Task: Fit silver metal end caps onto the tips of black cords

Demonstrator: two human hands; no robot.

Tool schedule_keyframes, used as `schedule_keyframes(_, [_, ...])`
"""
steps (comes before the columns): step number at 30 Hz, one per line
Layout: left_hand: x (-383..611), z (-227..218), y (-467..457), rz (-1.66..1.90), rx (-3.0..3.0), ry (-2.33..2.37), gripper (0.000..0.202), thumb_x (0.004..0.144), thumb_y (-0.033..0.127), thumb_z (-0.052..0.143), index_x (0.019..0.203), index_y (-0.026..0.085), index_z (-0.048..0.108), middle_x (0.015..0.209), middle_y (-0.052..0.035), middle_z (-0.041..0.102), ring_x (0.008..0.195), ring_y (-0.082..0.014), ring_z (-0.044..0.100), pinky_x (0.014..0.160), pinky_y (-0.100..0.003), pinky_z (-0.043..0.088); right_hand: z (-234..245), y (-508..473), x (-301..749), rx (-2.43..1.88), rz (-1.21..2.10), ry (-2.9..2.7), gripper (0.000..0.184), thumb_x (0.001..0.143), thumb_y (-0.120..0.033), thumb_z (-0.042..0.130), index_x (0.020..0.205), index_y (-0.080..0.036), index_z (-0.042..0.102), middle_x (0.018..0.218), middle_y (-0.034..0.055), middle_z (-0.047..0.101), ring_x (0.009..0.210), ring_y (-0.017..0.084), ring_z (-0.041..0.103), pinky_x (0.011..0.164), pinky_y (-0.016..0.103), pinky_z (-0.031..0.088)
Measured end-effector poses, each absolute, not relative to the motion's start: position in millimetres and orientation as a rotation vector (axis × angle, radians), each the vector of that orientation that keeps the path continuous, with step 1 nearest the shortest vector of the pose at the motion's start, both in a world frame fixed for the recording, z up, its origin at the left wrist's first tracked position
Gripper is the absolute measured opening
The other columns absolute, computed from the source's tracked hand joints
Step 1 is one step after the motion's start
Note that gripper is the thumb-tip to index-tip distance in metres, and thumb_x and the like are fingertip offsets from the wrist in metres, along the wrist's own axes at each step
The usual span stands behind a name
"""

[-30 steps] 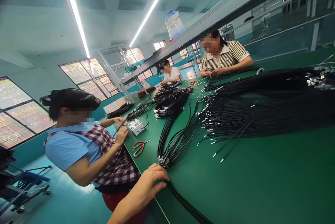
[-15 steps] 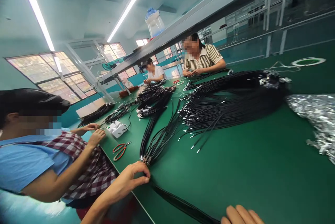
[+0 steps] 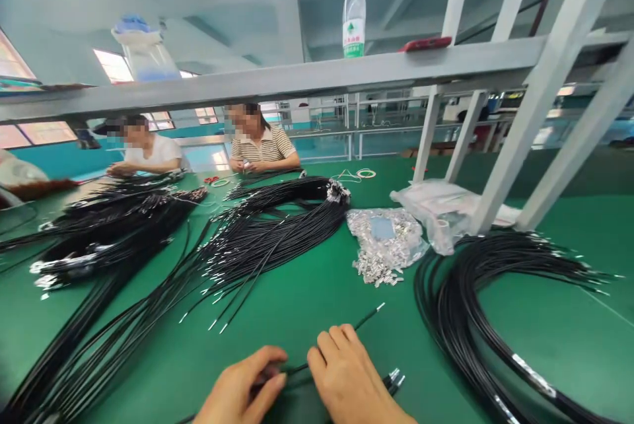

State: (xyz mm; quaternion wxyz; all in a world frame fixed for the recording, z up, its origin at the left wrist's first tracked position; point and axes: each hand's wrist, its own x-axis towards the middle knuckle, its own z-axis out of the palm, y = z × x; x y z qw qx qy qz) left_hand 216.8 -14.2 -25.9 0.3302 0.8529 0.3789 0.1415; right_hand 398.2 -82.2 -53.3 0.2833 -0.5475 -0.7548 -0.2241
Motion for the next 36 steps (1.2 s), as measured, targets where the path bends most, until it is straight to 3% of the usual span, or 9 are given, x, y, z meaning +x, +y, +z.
schedule_keyframes(4, [288.4, -28.6, -17.6, 0.348, 2.271, 0.987, 0.025, 0.086, 0.018, 0.045, 0.098, 0.020, 0.066, 0.087, -0.0051, 0.072, 0.082, -0.0211, 0.066, 0.074, -0.028, 0.046, -51.2, -87.0, 455.3, -1.538, -0.761, -1.819, 0.030, 0.091, -0.006, 0.031, 0.100, -0.015, 0.058, 0.104, 0.0100, 0.060, 0.097, 0.023, 0.054, 0.091, 0.039, 0.036])
schedule_keyframes(6, [308.1, -32.9, -16.6, 0.355, 2.270, 1.000, 0.026, 0.086, 0.016, 0.044, 0.097, 0.020, 0.067, 0.087, -0.0060, 0.072, 0.081, -0.0218, 0.065, 0.072, -0.029, 0.045, -55.7, -87.1, 487.4, -1.703, -0.748, -1.672, 0.027, 0.093, -0.010, 0.034, 0.107, -0.014, 0.057, 0.106, 0.0106, 0.059, 0.099, 0.023, 0.054, 0.087, 0.036, 0.039])
schedule_keyframes(10, [318.6, -52.1, -7.3, 0.532, 2.283, 0.929, 0.029, 0.088, 0.014, 0.039, 0.092, 0.017, 0.068, 0.073, -0.0051, 0.068, 0.069, -0.0187, 0.063, 0.064, -0.025, 0.043, -73.9, -76.6, 534.0, -2.160, -0.443, -1.386, 0.016, 0.091, -0.011, 0.045, 0.095, -0.015, 0.060, 0.089, 0.0054, 0.060, 0.081, 0.019, 0.059, 0.071, 0.030, 0.045])
schedule_keyframes(18, [314.0, -80.1, 2.4, 0.809, 2.361, 0.694, 0.030, 0.092, 0.018, 0.037, 0.101, 0.019, 0.065, 0.071, -0.0035, 0.066, 0.064, -0.0157, 0.063, 0.064, -0.023, 0.046, -86.7, -53.0, 540.5, -2.421, -0.375, -1.334, 0.021, 0.087, -0.002, 0.043, 0.084, -0.011, 0.063, 0.086, 0.0118, 0.057, 0.084, 0.029, 0.055, 0.068, 0.037, 0.042])
schedule_keyframes(27, [311.5, -62.8, -4.9, 0.590, 2.419, 0.758, 0.028, 0.095, 0.020, 0.035, 0.100, 0.022, 0.063, 0.091, -0.0054, 0.070, 0.084, -0.0205, 0.066, 0.075, -0.028, 0.050, -74.2, -60.8, 533.1, -2.364, -0.254, -1.356, 0.028, 0.081, 0.003, 0.034, 0.078, -0.012, 0.058, 0.086, 0.0160, 0.056, 0.085, 0.031, 0.052, 0.072, 0.039, 0.041])
schedule_keyframes(29, [310.8, -61.3, -4.8, 0.589, 2.412, 0.778, 0.028, 0.096, 0.021, 0.035, 0.100, 0.022, 0.063, 0.089, -0.0055, 0.070, 0.083, -0.0206, 0.066, 0.074, -0.028, 0.049, -73.6, -63.2, 532.7, -2.296, -0.161, -1.343, 0.026, 0.085, -0.003, 0.033, 0.077, -0.014, 0.055, 0.081, 0.0127, 0.057, 0.079, 0.027, 0.054, 0.070, 0.037, 0.042])
schedule_keyframes(32, [311.5, -62.0, -5.2, 0.622, 2.406, 0.782, 0.028, 0.096, 0.021, 0.035, 0.099, 0.022, 0.063, 0.087, -0.0049, 0.069, 0.081, -0.0202, 0.066, 0.072, -0.027, 0.048, -72.5, -68.9, 533.2, -2.133, 0.080, -1.303, 0.025, 0.094, -0.023, 0.031, 0.082, -0.017, 0.053, 0.073, 0.0054, 0.058, 0.065, 0.018, 0.055, 0.060, 0.028, 0.043])
schedule_keyframes(36, [313.9, -66.1, -6.6, 0.717, 2.384, 0.805, 0.028, 0.095, 0.022, 0.036, 0.095, 0.022, 0.063, 0.083, -0.0041, 0.068, 0.076, -0.0200, 0.065, 0.069, -0.027, 0.047, -63.8, -77.2, 531.2, -1.638, 0.659, -0.981, 0.033, 0.083, -0.047, 0.048, 0.088, -0.016, 0.057, 0.071, 0.0020, 0.055, 0.058, 0.014, 0.048, 0.054, 0.026, 0.040])
